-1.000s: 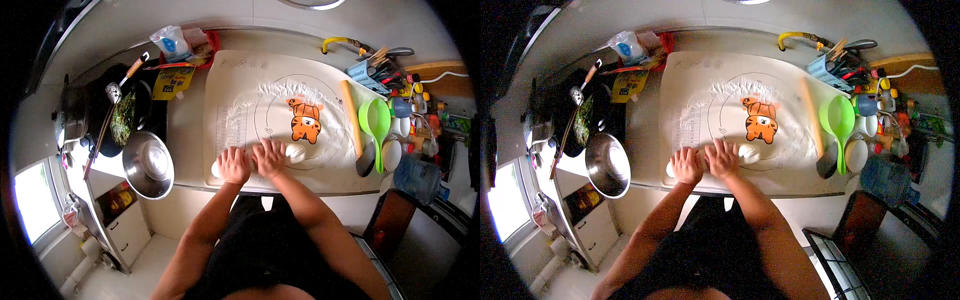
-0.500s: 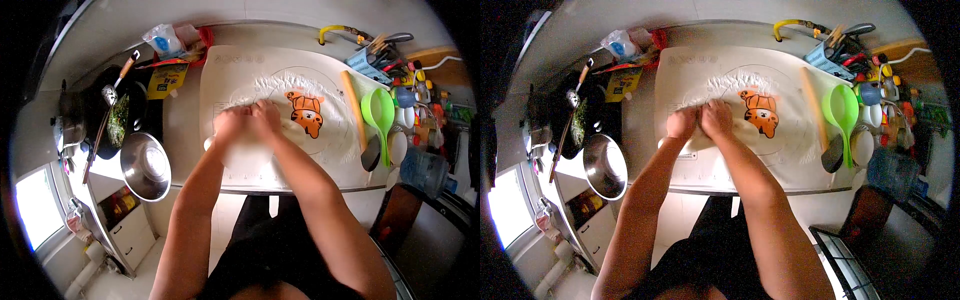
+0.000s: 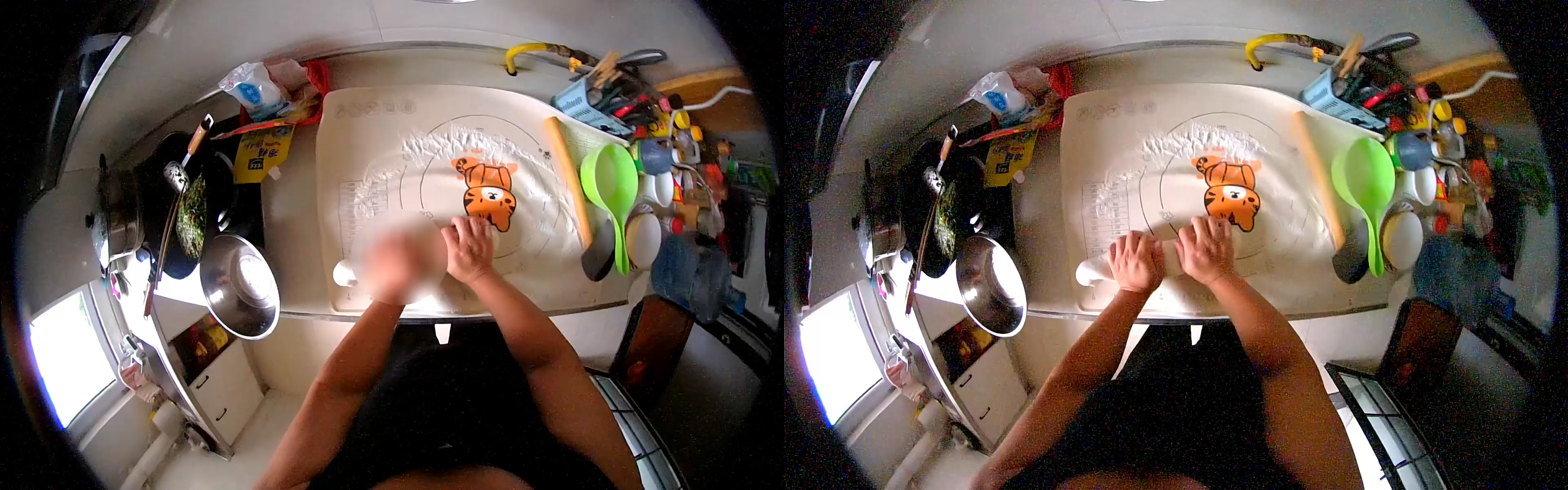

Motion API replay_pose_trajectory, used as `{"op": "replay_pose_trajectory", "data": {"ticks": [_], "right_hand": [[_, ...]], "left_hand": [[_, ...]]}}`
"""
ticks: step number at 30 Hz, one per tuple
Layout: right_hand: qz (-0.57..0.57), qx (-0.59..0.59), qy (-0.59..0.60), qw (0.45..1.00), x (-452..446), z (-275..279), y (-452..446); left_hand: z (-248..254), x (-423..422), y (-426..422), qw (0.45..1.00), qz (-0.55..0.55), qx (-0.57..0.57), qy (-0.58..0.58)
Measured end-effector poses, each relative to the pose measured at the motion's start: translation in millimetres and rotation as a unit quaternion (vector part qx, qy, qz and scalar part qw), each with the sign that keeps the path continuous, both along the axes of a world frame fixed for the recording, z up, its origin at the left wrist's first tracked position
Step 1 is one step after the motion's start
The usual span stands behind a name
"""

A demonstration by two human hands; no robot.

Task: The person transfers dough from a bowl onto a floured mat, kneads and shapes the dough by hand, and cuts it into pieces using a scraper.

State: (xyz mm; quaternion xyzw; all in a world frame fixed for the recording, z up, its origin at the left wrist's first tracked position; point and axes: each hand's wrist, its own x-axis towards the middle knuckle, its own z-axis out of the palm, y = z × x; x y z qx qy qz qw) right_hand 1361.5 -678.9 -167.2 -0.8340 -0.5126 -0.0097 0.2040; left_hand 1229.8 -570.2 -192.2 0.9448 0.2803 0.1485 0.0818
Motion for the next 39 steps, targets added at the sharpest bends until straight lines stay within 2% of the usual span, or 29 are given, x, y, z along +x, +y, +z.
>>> {"op": "replay_pose_trajectory", "data": {"ticks": [2, 5, 7, 11, 13, 15, 16, 17, 18, 19, 21, 23, 24, 25, 27, 28, 30, 33, 35, 37, 38, 39], "right_hand": [[-0.006, -0.001, 0.036, 0.999, 14.8, -0.4, 15.4], [-0.029, 0.013, 0.053, 0.998, 37.4, -9.2, 41.2], [-0.040, 0.040, 0.059, 0.997, 53.9, -12.6, 59.0], [-0.046, 0.110, 0.032, 0.992, 74.6, -25.1, 82.2], [-0.100, 0.029, 0.090, 0.990, 76.4, -27.5, 89.3], [-0.124, 0.022, 0.104, 0.987, 82.9, -31.5, 91.9], [-0.147, -0.007, 0.200, 0.969, 87.5, -32.3, 91.1], [-0.168, -0.039, 0.295, 0.940, 89.5, -32.5, 89.7], [-0.165, 0.126, 0.328, 0.921, 91.3, -51.9, 84.1], [-0.139, 0.206, 0.277, 0.928, 85.7, -10.8, 64.7], [-0.107, 0.132, 0.240, 0.956, 64.9, 28.2, 22.0], [-0.057, 0.067, 0.311, 0.947, 20.6, 34.3, -24.2], [-0.017, -0.074, 0.288, 0.955, -10.7, 47.5, -49.0], [0.041, -0.113, 0.220, 0.968, -38.3, 36.0, -70.6], [0.107, -0.088, 0.087, 0.987, -74.0, 41.5, -89.8], [0.108, -0.086, 0.085, 0.987, -80.3, 33.8, -92.4], [0.074, -0.081, 0.047, 0.993, -90.3, 19.3, -97.5], [0.102, -0.083, 0.056, 0.990, -85.0, 8.5, -100.2], [0.091, -0.061, 0.075, 0.991, -81.0, 12.1, -97.6], [0.081, -0.078, 0.161, 0.980, -81.2, 20.9, -95.8], [0.082, -0.078, 0.162, 0.980, -79.5, 27.1, -95.9], [0.084, -0.073, 0.183, 0.977, -72.7, 36.8, -94.9]], "left_hand": [[-3.8, 16.3, 17.5, 0.998, 0.017, 0.066, 0.013], [-13.6, 43.8, 46.0, 0.999, 0.027, 0.024, -0.027], [14.1, 70.8, 61.2, 0.998, 0.012, 0.027, -0.050], [-12.7, 91.1, 88.4, 0.995, -0.006, 0.034, -0.093], [-0.5, 93.5, 90.4, 0.994, -0.037, 0.029, -0.098], [1.0, 91.8, 88.8, 0.999, -0.013, 0.010, -0.042], [0.9, 92.5, 91.8, 0.999, -0.014, 0.013, -0.047], [1.6, 89.5, 94.9, 0.992, 0.031, -0.099, -0.068], [4.5, 80.2, 95.2, 0.971, 0.078, -0.210, -0.086], [27.4, 66.0, 91.4, 0.943, 0.091, -0.267, -0.175], [67.8, 23.6, 87.9, 0.952, 0.140, -0.250, -0.111], [70.3, -38.6, 83.7, 0.959, 0.164, -0.208, -0.103], [67.3, -70.5, 79.1, 0.959, 0.211, -0.185, 0.044], [53.5, -106.8, 69.0, 0.950, 0.243, -0.183, 0.068], [39.5, -162.5, 48.4, 0.927, 0.310, -0.158, 0.143], [41.9, -166.0, 45.3, 0.927, 0.311, -0.157, 0.141], [46.1, -172.1, 34.6, 0.879, 0.380, -0.237, 0.163], [48.5, -160.5, 42.6, 0.870, 0.360, -0.252, 0.224], [25.3, -177.3, 60.8, 0.881, 0.352, -0.264, 0.172], [42.5, -179.3, 69.2, 0.877, 0.301, -0.319, 0.195], [53.2, -179.4, 69.0, 0.902, 0.281, -0.268, 0.188], [69.7, -173.0, 69.0, 0.903, 0.281, -0.267, 0.185]]}}
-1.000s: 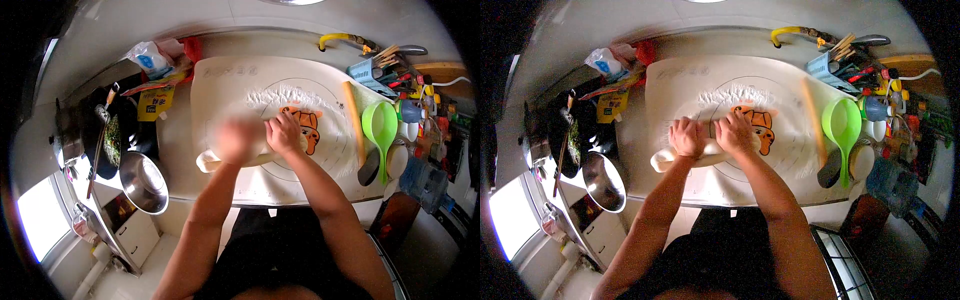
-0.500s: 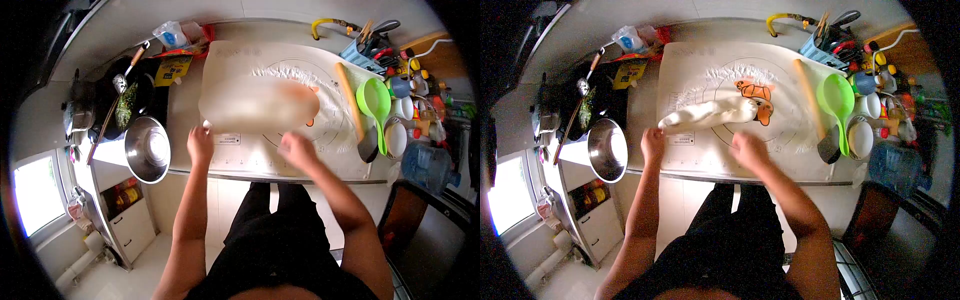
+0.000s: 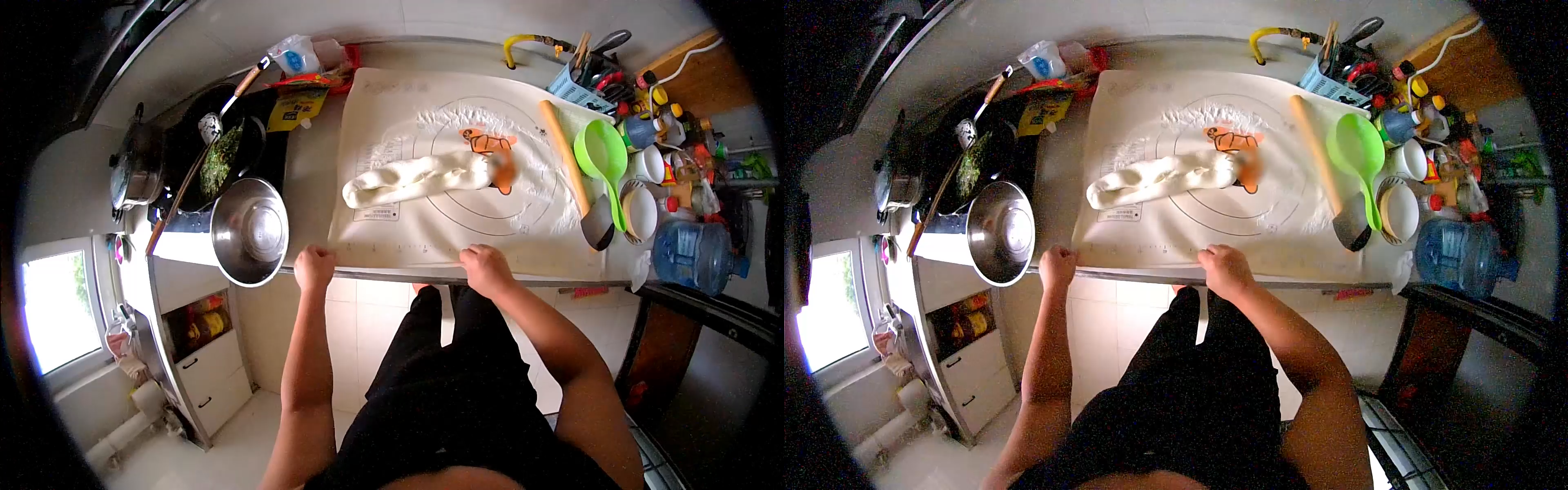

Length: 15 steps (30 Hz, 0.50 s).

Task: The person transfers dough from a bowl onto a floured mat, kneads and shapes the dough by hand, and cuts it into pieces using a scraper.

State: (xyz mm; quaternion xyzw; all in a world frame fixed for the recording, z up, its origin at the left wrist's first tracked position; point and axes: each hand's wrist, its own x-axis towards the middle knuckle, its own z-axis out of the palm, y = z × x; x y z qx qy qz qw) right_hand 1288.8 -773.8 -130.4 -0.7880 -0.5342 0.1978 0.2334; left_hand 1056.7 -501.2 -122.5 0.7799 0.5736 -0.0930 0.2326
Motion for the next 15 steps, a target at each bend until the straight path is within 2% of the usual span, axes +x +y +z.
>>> {"op": "replay_pose_trajectory", "data": {"ticks": [3, 5, 9, 11, 13, 15], "right_hand": [[0.023, -0.001, 0.023, 0.999, 9.0, 24.7, 2.8], [0.063, 0.004, 0.034, 0.997, 11.7, 28.3, 2.1], [0.058, -0.040, 0.042, 0.997, 5.3, 32.0, 1.3], [0.063, -0.041, 0.048, 0.996, 2.8, 20.3, 1.3], [0.068, -0.063, 0.046, 0.995, -3.1, 0.6, 1.1], [0.059, -0.086, 0.037, 0.994, -10.0, -15.6, 1.2]], "left_hand": [[26.1, 9.9, -0.5, 0.994, -0.033, 0.108, -0.010], [30.5, 7.0, 1.8, 0.994, -0.048, 0.101, 0.003], [35.3, 6.5, 0.1, 0.994, -0.049, 0.081, 0.049], [32.5, 6.6, 1.6, 0.995, -0.039, 0.068, 0.056], [26.8, 11.7, 4.2, 0.989, -0.074, 0.039, 0.118], [6.5, 15.2, 0.7, 0.987, -0.074, 0.035, 0.136]]}}
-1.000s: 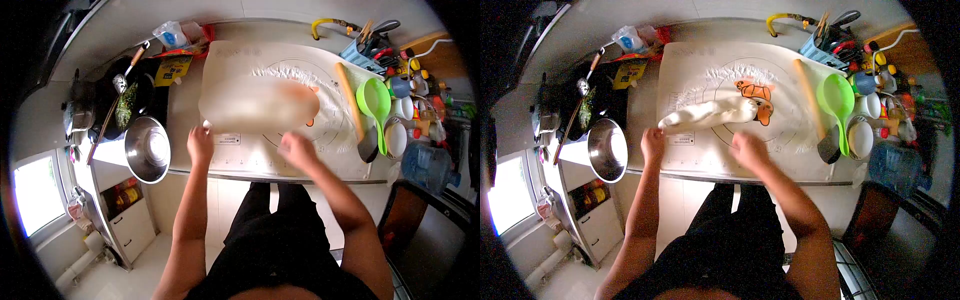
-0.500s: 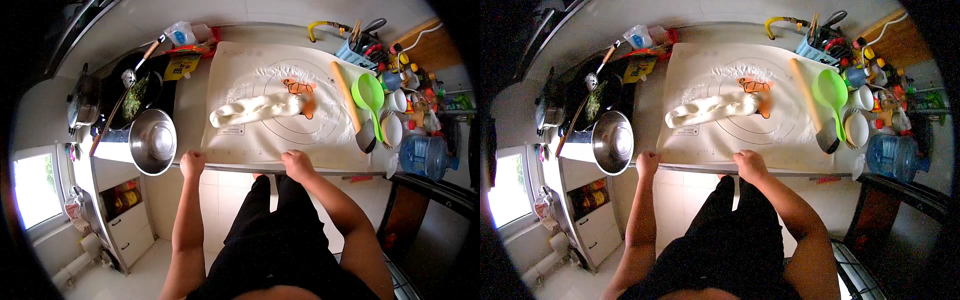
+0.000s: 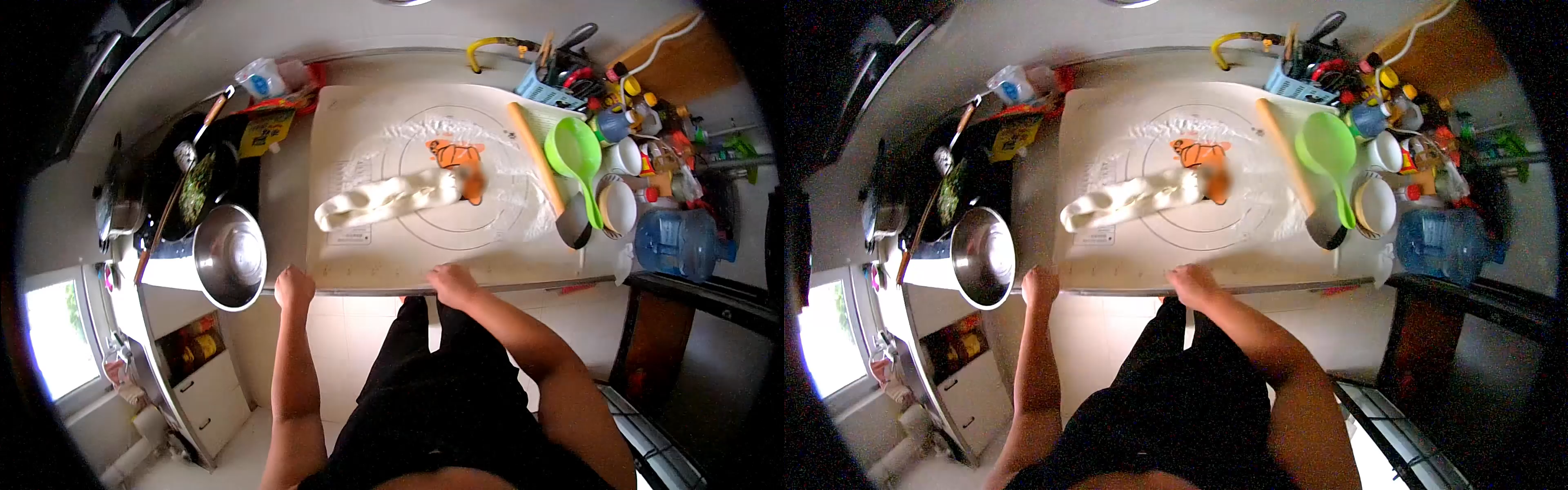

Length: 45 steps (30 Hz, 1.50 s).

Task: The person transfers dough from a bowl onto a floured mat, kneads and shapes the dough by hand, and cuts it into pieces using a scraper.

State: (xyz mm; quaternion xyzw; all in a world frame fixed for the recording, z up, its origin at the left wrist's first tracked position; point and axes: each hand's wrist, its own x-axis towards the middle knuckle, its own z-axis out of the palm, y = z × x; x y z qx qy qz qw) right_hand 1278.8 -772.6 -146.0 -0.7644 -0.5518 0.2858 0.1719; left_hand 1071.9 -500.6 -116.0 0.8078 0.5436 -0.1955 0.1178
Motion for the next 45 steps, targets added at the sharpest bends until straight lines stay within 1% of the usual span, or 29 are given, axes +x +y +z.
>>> {"op": "replay_pose_trajectory", "data": {"ticks": [3, 6, 7, 8, 9, 10, 11, 12, 13, 14, 16, 18, 19, 20, 21, 22, 23, 24, 26, 27, 29, 31, 32, 34, 37, 39, 41, 44, 45], "right_hand": [[-0.007, 0.015, -0.020, 1.000, -5.0, -22.0, -6.5], [-0.011, 0.003, 0.003, 1.000, 0.4, -21.7, -15.2], [0.003, -0.018, 0.019, 1.000, 6.1, -19.8, -11.0], [-0.079, 0.034, 0.052, 0.995, 14.8, -17.6, -10.4], [-0.164, 0.024, 0.063, 0.984, 27.9, -22.0, -6.1], [-0.282, 0.097, 0.032, 0.954, 47.0, -27.8, 2.3], [-0.349, 0.089, 0.002, 0.933, 75.9, -39.1, 7.8], [-0.411, 0.138, -0.048, 0.900, 102.9, -38.7, 15.9], [-0.435, 0.097, -0.032, 0.895, 130.0, -35.6, 28.1], [-0.461, 0.026, 0.079, 0.884, 147.4, 6.6, 48.6], [-0.422, 0.012, 0.117, 0.899, 166.4, -12.6, 76.5], [-0.369, 0.006, 0.086, 0.926, 162.5, -34.4, 91.2], [-0.357, 0.014, 0.015, 0.934, 156.4, -30.0, 97.1], [-0.388, -0.015, 0.097, 0.917, 155.6, -23.5, 95.7], [-0.403, -0.005, 0.104, 0.909, 154.9, -26.5, 93.6], [-0.391, 0.059, 0.078, 0.915, 151.5, -17.1, 86.1], [-0.376, 0.120, 0.053, 0.918, 143.5, -3.7, 73.8], [-0.381, 0.116, 0.051, 0.916, 138.9, 5.9, 57.6], [-0.433, 0.137, 0.189, 0.871, 135.5, 17.7, 26.8], [-0.480, 0.113, 0.266, 0.828, 136.2, 17.9, 13.2], [-0.511, 0.085, 0.241, 0.821, 143.3, 11.3, -7.8], [-0.518, 0.081, 0.234, 0.819, 144.1, 2.5, -14.4], [-0.522, 0.071, 0.233, 0.818, 144.8, -3.1, -19.1], [-0.521, 0.077, 0.214, 0.823, 147.7, -12.3, -23.2], [-0.516, 0.070, 0.219, 0.825, 149.6, -28.5, -25.0], [-0.517, 0.050, 0.240, 0.820, 148.3, -37.3, -30.3], [-0.495, 0.032, 0.194, 0.847, 148.4, -41.6, -37.4], [-0.494, 0.062, 0.186, 0.847, 148.2, -38.9, -41.2], [-0.494, 0.059, 0.191, 0.846, 150.3, -43.0, -40.5]], "left_hand": [[-18.7, 1.1, -12.6, 1.000, -0.016, 0.020, 0.013], [-16.7, 13.2, -16.8, 0.998, 0.059, -0.011, 0.034], [-24.0, 12.1, -14.3, 0.999, 0.016, 0.031, -0.015], [-28.0, 8.5, -8.2, 0.995, -0.028, 0.075, -0.060], [-26.1, 12.8, -1.0, 0.986, -0.007, 0.062, -0.154], [-25.5, 24.7, 5.4, 0.968, 0.012, 0.047, -0.245], [-22.5, 44.8, 10.7, 0.951, 0.056, 0.008, -0.304], [-33.5, 58.7, 17.8, 0.926, 0.111, -0.037, -0.359], [-43.3, 69.8, 22.1, 0.926, 0.111, -0.034, -0.359], [-51.0, 80.5, 25.8, 0.947, 0.063, -0.006, -0.315], [-59.4, 88.3, 29.2, 0.962, 0.016, 0.024, -0.270], [-61.9, 90.5, 32.3, 0.952, 0.090, -0.043, -0.288], [-58.0, 91.6, 33.2, 0.953, 0.086, -0.045, -0.288], [-52.4, 90.1, 32.3, 0.954, 0.108, -0.054, -0.273], [-45.4, 94.8, 29.6, 0.955, 0.127, -0.063, -0.261], [-34.0, 99.1, 20.8, 0.925, 0.125, -0.073, -0.350], [-7.1, 116.2, 10.7, 0.925, 0.117, -0.080, -0.352], [27.6, 133.6, -8.1, 0.940, 0.030, -0.050, -0.336], [37.0, 154.2, -38.5, 0.937, -0.133, 0.016, -0.324], [31.1, 162.8, -50.6, 0.919, -0.212, 0.048, -0.328], [30.6, 194.1, -81.0, 0.896, -0.266, -0.039, -0.352], [22.1, 216.6, -102.4, 0.860, -0.373, -0.049, -0.346], [18.4, 225.8, -107.9, 0.859, -0.373, -0.052, -0.346], [12.6, 250.0, -108.7, 0.799, -0.471, 0.017, -0.374], [-20.4, 268.7, -115.4, 0.852, -0.378, 0.093, -0.349], [-31.6, 279.2, -119.0, 0.863, -0.374, 0.103, -0.324], [-41.8, 282.6, -125.7, 0.873, -0.364, 0.109, -0.305], [-50.2, 279.1, -138.0, 0.855, -0.407, 0.116, -0.298], [-49.2, 286.5, -138.1, 0.869, -0.387, 0.081, -0.299]]}}
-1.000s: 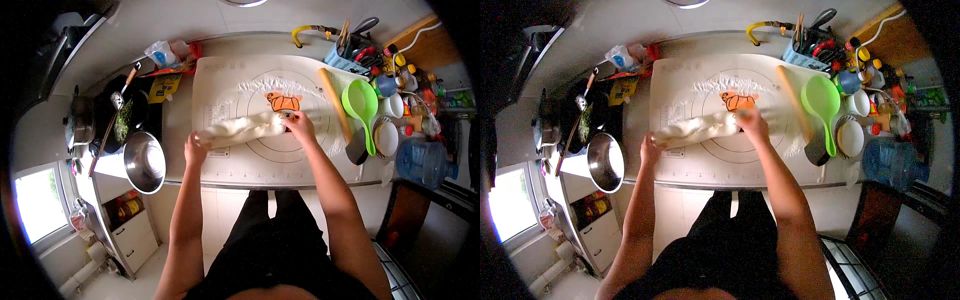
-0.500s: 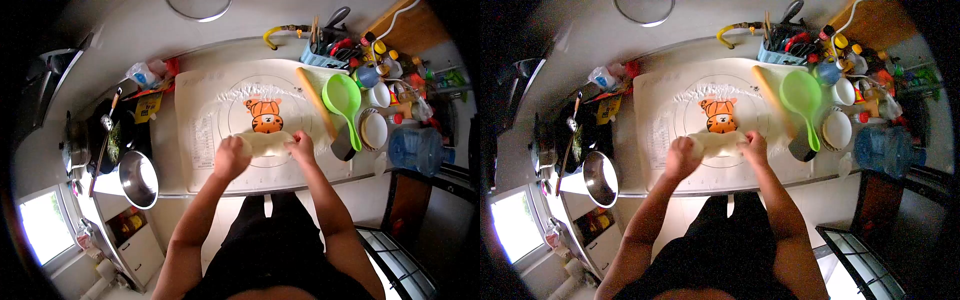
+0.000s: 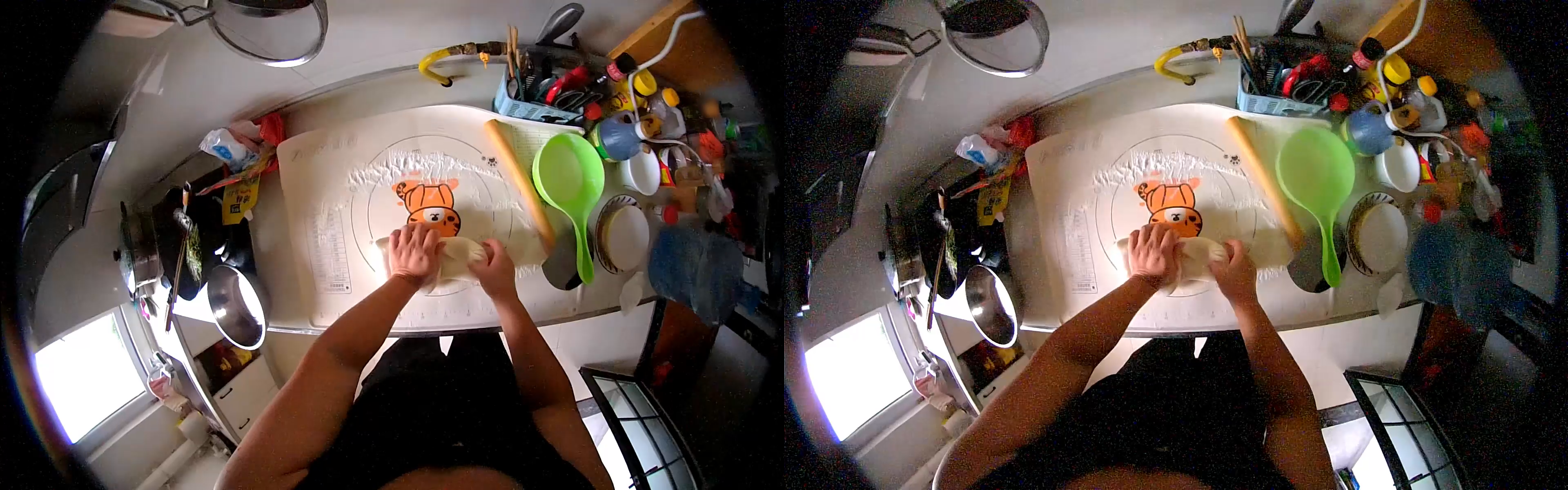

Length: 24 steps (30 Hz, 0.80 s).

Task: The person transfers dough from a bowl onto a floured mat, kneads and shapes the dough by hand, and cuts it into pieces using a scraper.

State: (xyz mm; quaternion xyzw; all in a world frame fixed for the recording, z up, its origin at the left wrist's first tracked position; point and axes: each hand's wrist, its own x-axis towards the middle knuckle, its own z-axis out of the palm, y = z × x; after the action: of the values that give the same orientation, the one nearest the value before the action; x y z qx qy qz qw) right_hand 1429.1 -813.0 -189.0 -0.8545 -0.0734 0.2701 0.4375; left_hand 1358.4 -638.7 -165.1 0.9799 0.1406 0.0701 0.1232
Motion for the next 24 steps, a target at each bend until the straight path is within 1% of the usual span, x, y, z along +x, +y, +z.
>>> {"op": "replay_pose_trajectory", "data": {"ticks": [2, 3, 5, 6, 8, 9, 10, 11, 12, 13, 14, 16, 17, 18, 19, 20, 21, 22, 24], "right_hand": [[-0.049, 0.062, 0.066, 0.995, 2.5, -6.8, -5.5], [-0.046, 0.061, 0.068, 0.995, 5.7, -11.2, -7.2], [-0.043, 0.136, 0.143, 0.979, 5.1, -16.3, -13.0], [-0.040, 0.133, 0.141, 0.980, 3.2, -12.5, -10.7], [-0.157, 0.240, 0.270, 0.919, -4.1, 7.3, -0.5], [-0.153, 0.234, 0.266, 0.922, -10.7, 16.0, 2.4], [-0.111, 0.178, 0.202, 0.957, -14.2, 25.1, 9.6], [-0.069, 0.124, 0.130, 0.981, -15.8, 33.5, 19.9], [-0.039, 0.136, 0.130, 0.981, -22.0, 67.2, 36.4], [0.021, 0.104, 0.068, 0.992, -32.6, 75.3, 45.7], [0.083, 0.074, 0.007, 0.994, -42.1, 80.1, 54.0], [0.153, 0.171, -0.034, 0.973, -60.0, 85.5, 74.3], [0.212, 0.132, -0.056, 0.967, -64.8, 90.6, 83.4], [0.215, 0.133, -0.057, 0.966, -67.0, 75.4, 89.7], [0.216, 0.101, -0.147, 0.960, -70.0, 46.1, 96.5], [0.215, 0.072, -0.238, 0.944, -67.8, 29.5, 106.3], [0.221, 0.047, -0.219, 0.949, -64.3, 33.2, 116.3], [0.223, 0.049, -0.219, 0.949, -64.6, 32.3, 124.1], [0.247, -0.055, -0.240, 0.937, -58.1, 32.0, 139.5]], "left_hand": [[2.4, 9.0, 1.3, 0.998, 0.005, -0.056, 0.037], [2.7, 15.3, 3.4, 0.998, 0.008, -0.057, 0.038], [4.5, 20.9, 3.7, 0.997, 0.009, -0.056, 0.056], [7.4, 23.7, 4.0, 0.997, 0.013, -0.059, 0.053], [14.3, 27.5, 4.4, 0.989, 0.049, -0.116, 0.079], [15.8, 27.3, 3.4, 0.990, 0.061, -0.109, 0.070], [22.5, 29.1, 2.6, 0.989, 0.066, -0.113, 0.062], [30.0, 34.9, 4.3, 0.977, 0.106, -0.162, 0.091], [35.1, 39.2, 8.0, 0.959, 0.145, -0.212, 0.122], [17.4, 38.8, 22.9, 0.836, 0.211, -0.504, 0.046], [20.8, 32.1, 35.9, 0.608, 0.181, -0.768, -0.091], [36.7, 5.2, 60.4, 0.555, 0.161, -0.796, -0.182], [40.4, -16.4, 72.6, 0.626, 0.191, -0.736, -0.173], [41.1, -42.9, 79.9, 0.691, 0.220, -0.669, -0.160], [36.5, -66.9, 82.3, 0.686, 0.282, -0.650, -0.165], [29.7, -85.6, 83.4, 0.680, 0.340, -0.626, -0.172], [25.2, -101.3, 82.0, 0.683, 0.368, -0.610, -0.162], [19.5, -118.0, 76.8, 0.685, 0.395, -0.594, -0.149], [-2.2, -138.4, 61.9, 0.688, 0.407, -0.589, -0.118]]}}
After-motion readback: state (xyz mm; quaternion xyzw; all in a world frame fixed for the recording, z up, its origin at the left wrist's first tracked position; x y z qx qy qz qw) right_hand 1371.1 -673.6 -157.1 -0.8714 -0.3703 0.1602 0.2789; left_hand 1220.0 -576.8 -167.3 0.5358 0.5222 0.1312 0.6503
